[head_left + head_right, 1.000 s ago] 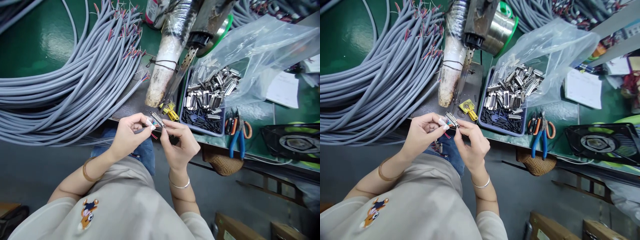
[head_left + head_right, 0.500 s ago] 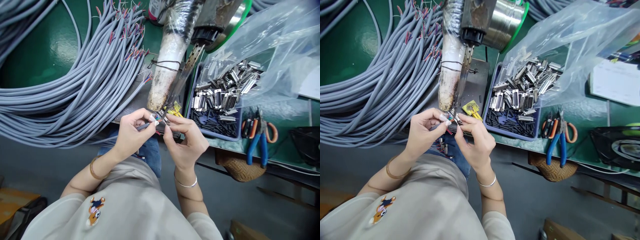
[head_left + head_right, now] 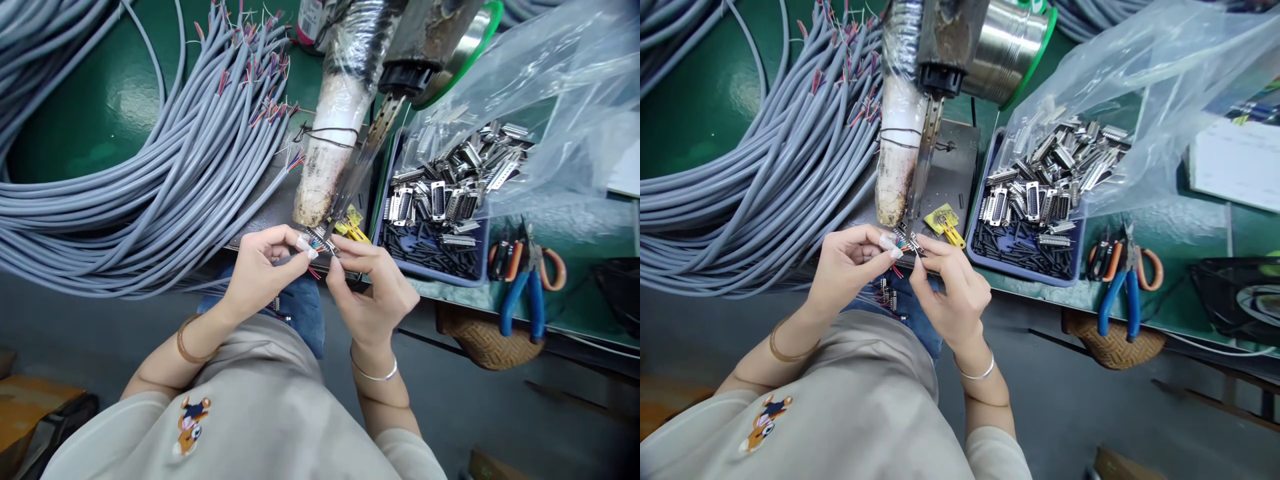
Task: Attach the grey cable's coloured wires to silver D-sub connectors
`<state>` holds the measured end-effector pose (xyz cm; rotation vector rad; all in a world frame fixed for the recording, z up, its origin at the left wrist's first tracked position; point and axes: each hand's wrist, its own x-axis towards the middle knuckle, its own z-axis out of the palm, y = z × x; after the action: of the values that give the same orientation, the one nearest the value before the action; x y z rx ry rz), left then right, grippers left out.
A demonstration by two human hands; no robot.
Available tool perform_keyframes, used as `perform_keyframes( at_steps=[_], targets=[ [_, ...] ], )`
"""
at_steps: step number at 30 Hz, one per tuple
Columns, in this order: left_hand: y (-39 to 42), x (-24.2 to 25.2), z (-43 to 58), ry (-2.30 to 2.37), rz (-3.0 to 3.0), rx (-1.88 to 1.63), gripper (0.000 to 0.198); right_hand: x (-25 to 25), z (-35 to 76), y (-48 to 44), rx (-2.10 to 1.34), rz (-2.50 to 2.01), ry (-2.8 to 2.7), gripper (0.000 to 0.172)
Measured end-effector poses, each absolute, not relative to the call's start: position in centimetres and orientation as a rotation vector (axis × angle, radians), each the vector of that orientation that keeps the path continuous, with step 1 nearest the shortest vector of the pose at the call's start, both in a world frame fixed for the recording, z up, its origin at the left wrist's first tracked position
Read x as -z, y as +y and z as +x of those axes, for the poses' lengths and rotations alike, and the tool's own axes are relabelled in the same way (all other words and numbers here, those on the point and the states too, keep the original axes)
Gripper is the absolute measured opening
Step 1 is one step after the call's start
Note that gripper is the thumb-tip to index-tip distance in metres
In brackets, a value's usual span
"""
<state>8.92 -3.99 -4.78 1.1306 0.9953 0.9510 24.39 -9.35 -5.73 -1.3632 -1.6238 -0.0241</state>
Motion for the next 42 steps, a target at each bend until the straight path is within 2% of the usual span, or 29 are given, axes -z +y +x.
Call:
perform_keyframes(
  at_steps=[20,28,34,37,42],
  targets=[
    [-3.9,3.4,9.3,1.061,1.252,-1.043,0.013,5.1,24.4,-8.8,0.036,-1.377,-1.639,0.019],
    [-3.9,4.2,9.0,1.038,1.163,-0.885,0.015,6.4,25.0,-9.7,0.008,-1.309,-1.643,0.019],
    [-3.6,3.6,8.1,0.756,0.862,-0.578,0.034,8.1,26.2,-10.5,0.069,-1.128,-1.654,0.016],
    [-3.9,3.3,7.5,0.67,0.84,-0.449,0.033,8.2,25.8,-10.7,-0.02,-1.141,-1.662,0.015],
    [-5.1,3.1,6.6,0.661,1.016,-0.657,0.022,6.5,24.6,-11.0,-0.311,-1.356,-1.406,0.013]
  ],
)
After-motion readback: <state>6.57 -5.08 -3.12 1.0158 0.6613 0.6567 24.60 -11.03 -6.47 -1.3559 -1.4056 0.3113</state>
